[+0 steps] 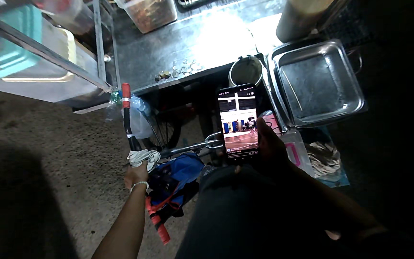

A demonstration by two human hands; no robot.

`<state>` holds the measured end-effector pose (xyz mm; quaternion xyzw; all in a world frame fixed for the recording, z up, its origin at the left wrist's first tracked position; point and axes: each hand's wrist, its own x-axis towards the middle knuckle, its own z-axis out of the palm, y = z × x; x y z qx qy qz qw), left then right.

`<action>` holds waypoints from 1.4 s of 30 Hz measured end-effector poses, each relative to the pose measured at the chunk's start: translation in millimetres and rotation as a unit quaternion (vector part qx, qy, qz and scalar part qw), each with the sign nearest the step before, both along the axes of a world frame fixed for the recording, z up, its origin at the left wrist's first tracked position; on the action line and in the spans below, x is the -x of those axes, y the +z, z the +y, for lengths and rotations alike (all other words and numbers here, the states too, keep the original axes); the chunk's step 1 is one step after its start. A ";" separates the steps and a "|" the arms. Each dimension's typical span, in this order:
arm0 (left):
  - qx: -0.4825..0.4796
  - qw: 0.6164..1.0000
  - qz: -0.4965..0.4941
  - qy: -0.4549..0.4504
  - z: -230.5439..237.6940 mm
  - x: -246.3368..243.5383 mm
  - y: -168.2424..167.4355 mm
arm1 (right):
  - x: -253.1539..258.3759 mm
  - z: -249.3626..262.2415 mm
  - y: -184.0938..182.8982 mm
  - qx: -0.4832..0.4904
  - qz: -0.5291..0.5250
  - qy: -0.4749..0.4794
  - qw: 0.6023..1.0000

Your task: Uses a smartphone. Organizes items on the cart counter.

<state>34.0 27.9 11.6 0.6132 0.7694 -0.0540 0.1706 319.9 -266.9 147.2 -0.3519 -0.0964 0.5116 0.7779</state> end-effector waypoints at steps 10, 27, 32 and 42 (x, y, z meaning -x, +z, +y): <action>-0.005 1.000 -0.007 -0.001 -0.1 -0.5 0.8 | -2.5 -0.6 -1.2 -0.032 0.018 0.042 0.998; -0.004 1.000 -0.007 0.000 -0.1 -0.6 0.1 | -4.5 -0.2 -4.8 -0.018 0.020 0.054 0.998; 0.000 1.000 -0.003 -0.004 0.1 -1.5 1.6 | -4.6 0.0 -5.7 -0.024 0.022 0.049 0.998; 0.001 1.000 0.006 -0.002 0.4 -0.5 0.4 | -0.3 2.6 3.1 0.022 0.013 0.025 0.999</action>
